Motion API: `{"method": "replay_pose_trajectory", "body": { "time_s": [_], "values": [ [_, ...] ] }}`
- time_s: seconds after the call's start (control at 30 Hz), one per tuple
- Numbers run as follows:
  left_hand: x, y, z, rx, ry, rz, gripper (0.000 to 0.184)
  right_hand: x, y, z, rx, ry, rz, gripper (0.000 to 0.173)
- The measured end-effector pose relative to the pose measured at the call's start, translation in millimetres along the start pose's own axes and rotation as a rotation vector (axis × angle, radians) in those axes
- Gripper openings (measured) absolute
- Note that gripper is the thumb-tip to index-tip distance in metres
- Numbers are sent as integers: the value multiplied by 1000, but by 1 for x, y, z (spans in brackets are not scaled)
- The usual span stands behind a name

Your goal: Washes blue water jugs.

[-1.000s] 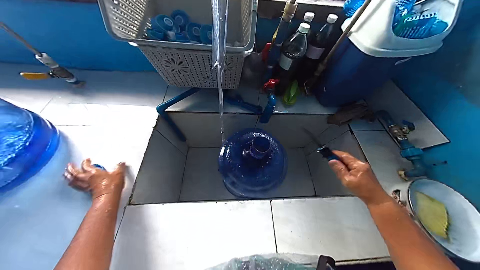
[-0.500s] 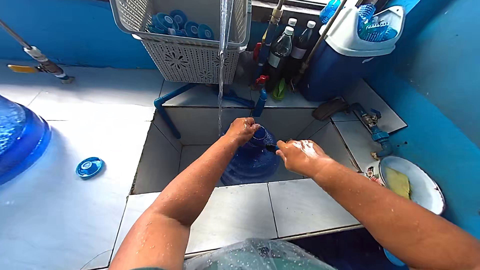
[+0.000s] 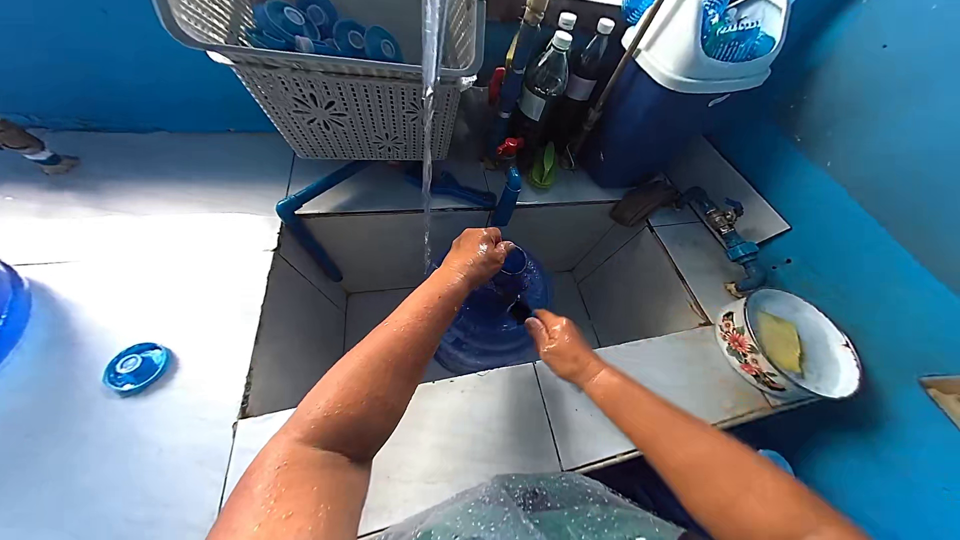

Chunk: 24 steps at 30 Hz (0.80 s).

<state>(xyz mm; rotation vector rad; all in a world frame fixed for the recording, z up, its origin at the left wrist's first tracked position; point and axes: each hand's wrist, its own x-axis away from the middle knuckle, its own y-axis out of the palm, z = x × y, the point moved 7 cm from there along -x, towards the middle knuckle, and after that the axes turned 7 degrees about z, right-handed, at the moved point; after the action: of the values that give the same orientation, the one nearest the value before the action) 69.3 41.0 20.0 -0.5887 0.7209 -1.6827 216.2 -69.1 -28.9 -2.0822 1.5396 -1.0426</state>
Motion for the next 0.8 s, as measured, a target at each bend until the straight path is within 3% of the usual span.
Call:
{"method": "replay_pose_trajectory", "body": {
  "time_s": [0.07, 0.13, 0.2, 0.27, 0.37, 0.47, 0.57, 0.63, 0.67, 0.73, 0.8],
  "values": [
    [1, 1, 3, -36, 18, 10, 36, 26, 26, 6, -552, 258, -136, 39],
    [-1, 1, -1, -15, 23, 31, 37, 44, 16, 7, -702, 276, -337, 34],
    [-6, 3, -11, 47, 17, 4, 37, 40, -41, 21, -428, 107, -239, 28],
    [-9, 9, -16, 54, -30, -91, 49, 21, -122, 53, -99, 44, 79, 33],
    [-6, 12, -18, -13, -123, -81, 55, -18, -224, 124, 233, 282, 414, 36],
    [-3, -5, -2, 75, -237, 80, 26, -69, -267, 188, 396, 512, 450, 55],
    [-6, -18, 18, 10, -126, 256, 14, -120, -281, 222, 458, 529, 480, 62],
    [-10, -14, 40, -120, 53, 307, 16, -136, -280, 216, 514, 505, 490, 63],
    [-14, -8, 53, -171, 129, 305, 18, -139, -274, 195, 483, 402, 529, 62],
    [-26, 12, 81, -207, 234, 286, 21, -128, -241, 119, 292, 25, 576, 51],
    [-36, 32, 104, -141, 352, 367, 19, -109, -183, 47, -164, -320, 386, 49]
  ]
}}
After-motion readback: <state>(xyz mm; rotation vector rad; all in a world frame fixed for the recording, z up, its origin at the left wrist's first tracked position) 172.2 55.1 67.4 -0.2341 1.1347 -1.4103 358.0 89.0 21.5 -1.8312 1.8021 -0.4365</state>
